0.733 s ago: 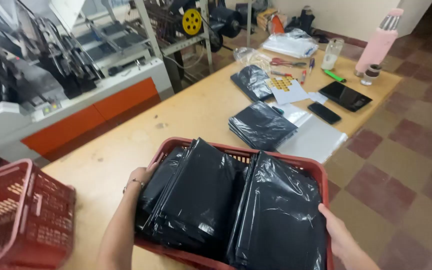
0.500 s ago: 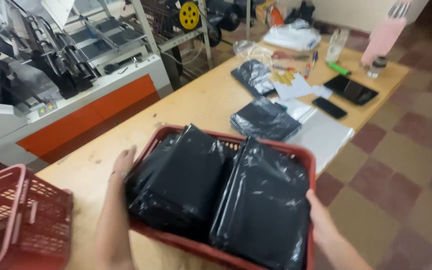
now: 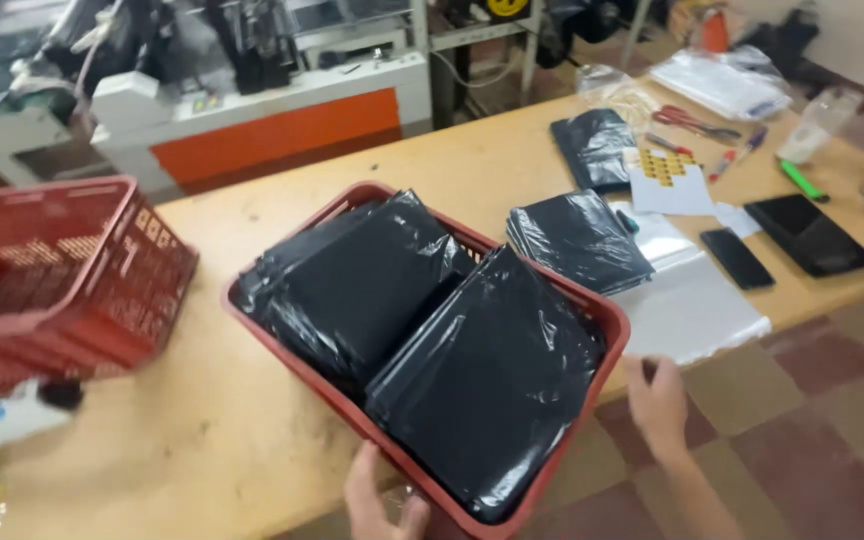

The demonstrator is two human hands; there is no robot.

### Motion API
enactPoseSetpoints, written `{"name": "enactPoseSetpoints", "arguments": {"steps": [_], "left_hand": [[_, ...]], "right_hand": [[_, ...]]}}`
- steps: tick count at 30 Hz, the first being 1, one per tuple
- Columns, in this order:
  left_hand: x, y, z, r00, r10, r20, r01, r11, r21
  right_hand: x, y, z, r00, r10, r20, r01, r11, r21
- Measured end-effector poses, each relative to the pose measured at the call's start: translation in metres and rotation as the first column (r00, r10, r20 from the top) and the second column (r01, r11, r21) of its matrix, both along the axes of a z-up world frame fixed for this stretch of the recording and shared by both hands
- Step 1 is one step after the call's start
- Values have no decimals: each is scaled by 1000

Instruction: Packaging stacks of black plastic bags into clear plastic sleeves

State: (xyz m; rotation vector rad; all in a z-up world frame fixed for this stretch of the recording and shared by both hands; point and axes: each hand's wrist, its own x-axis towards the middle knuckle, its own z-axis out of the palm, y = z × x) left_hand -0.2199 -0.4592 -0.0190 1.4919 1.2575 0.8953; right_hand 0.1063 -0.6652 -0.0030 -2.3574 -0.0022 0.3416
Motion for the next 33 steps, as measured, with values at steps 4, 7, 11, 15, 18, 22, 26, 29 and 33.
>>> {"name": "enactPoseSetpoints", "arguments": {"steps": [4, 7, 11, 15, 18, 22, 26, 29, 33], "left_hand": [[9, -69, -32, 964, -238, -120, 257, 705, 661], [20, -94, -12, 951, -274, -144, 308, 783, 540], [45, -99, -9, 970, -220, 103, 108, 772, 627], [53, -84, -11, 973, -200, 112, 56, 680, 731], [55, -61, -8, 971, -224, 83, 86, 655, 750], [38, -10, -16, 927, -360, 105, 175, 663, 728], [22, 82, -26, 814, -576, 80, 369, 617, 695], [15, 164, -22, 774, -632, 36, 440, 577, 688], [-2, 270, -50, 754, -636, 164, 528, 735, 425]], "right_hand": [[81, 20, 1, 911, 143, 386, -262, 924, 279], [111, 38, -15, 944, 286, 163, -329, 801, 500], [123, 39, -37, 927, 357, 118, -355, 726, 589], [126, 43, -53, 954, 291, 70, -248, 640, 727], [117, 43, -35, 952, 295, 86, -276, 698, 661], [85, 49, -19, 956, 286, 69, -270, 756, 597], [35, 68, 21, 959, 283, 12, -263, 875, 406], [31, 88, -25, 909, 369, 193, -416, 823, 387], [17, 137, -65, 906, 400, 139, -421, 815, 397]]}}
